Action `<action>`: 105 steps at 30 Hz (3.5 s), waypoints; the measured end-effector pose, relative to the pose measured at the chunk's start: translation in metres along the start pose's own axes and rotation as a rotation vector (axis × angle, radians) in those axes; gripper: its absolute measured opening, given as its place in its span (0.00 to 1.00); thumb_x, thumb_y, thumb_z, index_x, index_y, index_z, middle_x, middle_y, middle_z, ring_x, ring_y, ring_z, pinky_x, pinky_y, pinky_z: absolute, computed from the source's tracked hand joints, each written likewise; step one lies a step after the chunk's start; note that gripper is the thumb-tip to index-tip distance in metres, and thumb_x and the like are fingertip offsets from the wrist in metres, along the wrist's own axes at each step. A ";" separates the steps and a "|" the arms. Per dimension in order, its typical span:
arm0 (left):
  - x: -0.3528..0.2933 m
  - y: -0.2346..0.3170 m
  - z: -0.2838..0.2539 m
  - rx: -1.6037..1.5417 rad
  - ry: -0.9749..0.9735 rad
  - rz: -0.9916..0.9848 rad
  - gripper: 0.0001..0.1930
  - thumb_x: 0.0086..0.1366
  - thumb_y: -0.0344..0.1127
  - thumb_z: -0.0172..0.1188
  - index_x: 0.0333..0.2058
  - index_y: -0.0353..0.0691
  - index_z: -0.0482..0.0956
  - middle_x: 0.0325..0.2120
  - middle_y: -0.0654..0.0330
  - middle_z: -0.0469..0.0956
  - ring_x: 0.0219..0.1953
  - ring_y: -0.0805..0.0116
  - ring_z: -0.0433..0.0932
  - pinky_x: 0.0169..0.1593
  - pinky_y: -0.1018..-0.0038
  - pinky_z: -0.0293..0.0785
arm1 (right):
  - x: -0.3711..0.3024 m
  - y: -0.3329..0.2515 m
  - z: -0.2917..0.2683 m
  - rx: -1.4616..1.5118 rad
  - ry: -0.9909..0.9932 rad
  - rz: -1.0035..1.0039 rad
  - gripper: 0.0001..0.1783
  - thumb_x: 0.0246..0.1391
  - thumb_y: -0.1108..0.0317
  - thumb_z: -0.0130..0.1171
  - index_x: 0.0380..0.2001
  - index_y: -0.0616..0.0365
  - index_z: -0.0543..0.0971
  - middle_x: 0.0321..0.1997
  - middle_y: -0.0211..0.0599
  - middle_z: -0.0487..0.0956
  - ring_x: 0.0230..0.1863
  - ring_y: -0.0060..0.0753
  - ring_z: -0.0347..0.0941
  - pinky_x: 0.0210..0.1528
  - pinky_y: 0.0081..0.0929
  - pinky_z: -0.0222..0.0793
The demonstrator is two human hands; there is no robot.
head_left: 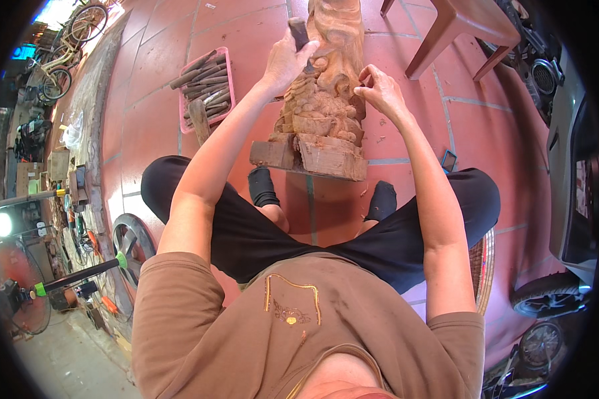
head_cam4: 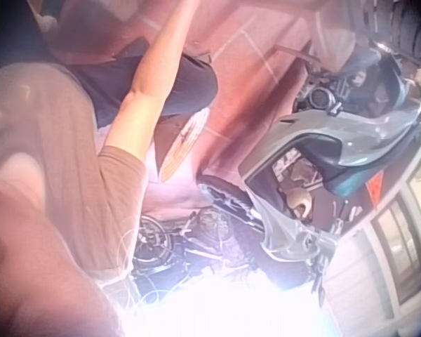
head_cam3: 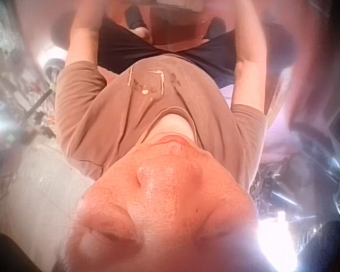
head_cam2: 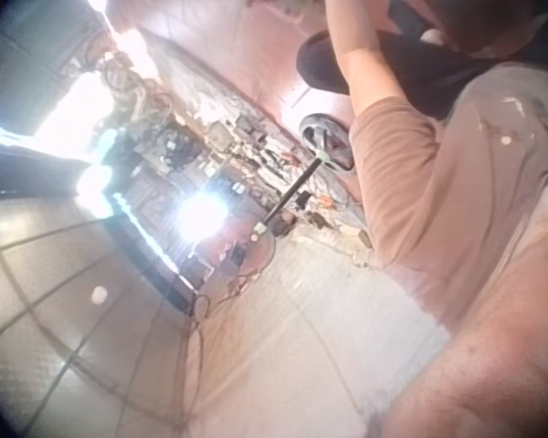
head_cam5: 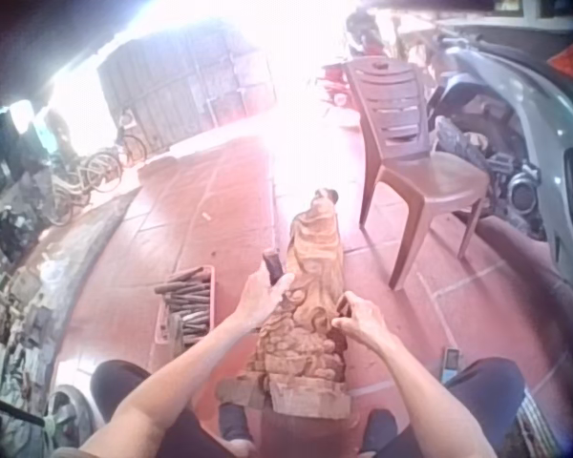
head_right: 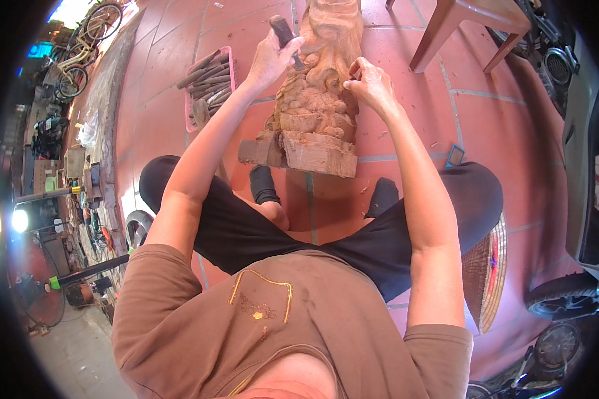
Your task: The person carves a wooden sculpture using a chisel and mallet. They repeatedly strike the chisel to shape the wood, focusing on detailed areas of the figure.
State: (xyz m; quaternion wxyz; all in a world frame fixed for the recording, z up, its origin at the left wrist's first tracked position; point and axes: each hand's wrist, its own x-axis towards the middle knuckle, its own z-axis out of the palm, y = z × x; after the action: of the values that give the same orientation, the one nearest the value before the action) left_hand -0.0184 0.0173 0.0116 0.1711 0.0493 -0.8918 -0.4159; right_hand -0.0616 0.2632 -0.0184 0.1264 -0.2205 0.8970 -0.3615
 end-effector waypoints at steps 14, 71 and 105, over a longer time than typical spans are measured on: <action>0.000 0.018 -0.001 0.130 -0.015 0.108 0.24 0.66 0.50 0.62 0.40 0.29 0.71 0.26 0.42 0.81 0.34 0.45 0.84 0.38 0.57 0.77 | -0.001 0.004 0.000 -0.031 0.028 -0.037 0.19 0.47 0.60 0.66 0.41 0.55 0.76 0.33 0.43 0.82 0.40 0.45 0.80 0.44 0.42 0.73; 0.000 0.038 0.014 0.339 -0.074 0.076 0.27 0.68 0.44 0.61 0.50 0.24 0.63 0.31 0.34 0.81 0.37 0.33 0.81 0.41 0.47 0.77 | -0.004 0.006 0.005 0.013 0.074 -0.046 0.19 0.47 0.60 0.66 0.41 0.54 0.75 0.31 0.39 0.80 0.37 0.44 0.79 0.41 0.41 0.72; -0.001 0.042 0.010 0.269 -0.041 0.041 0.26 0.68 0.44 0.62 0.50 0.26 0.65 0.30 0.35 0.80 0.37 0.34 0.81 0.38 0.49 0.76 | -0.010 0.000 0.006 0.033 0.109 -0.063 0.18 0.47 0.61 0.65 0.40 0.55 0.75 0.31 0.43 0.81 0.38 0.47 0.80 0.42 0.43 0.73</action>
State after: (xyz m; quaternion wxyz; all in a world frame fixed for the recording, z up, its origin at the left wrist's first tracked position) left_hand -0.0190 0.0517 0.0373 0.1531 0.0448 -0.9436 -0.2900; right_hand -0.0500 0.2643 -0.0222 0.0696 -0.2264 0.8891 -0.3917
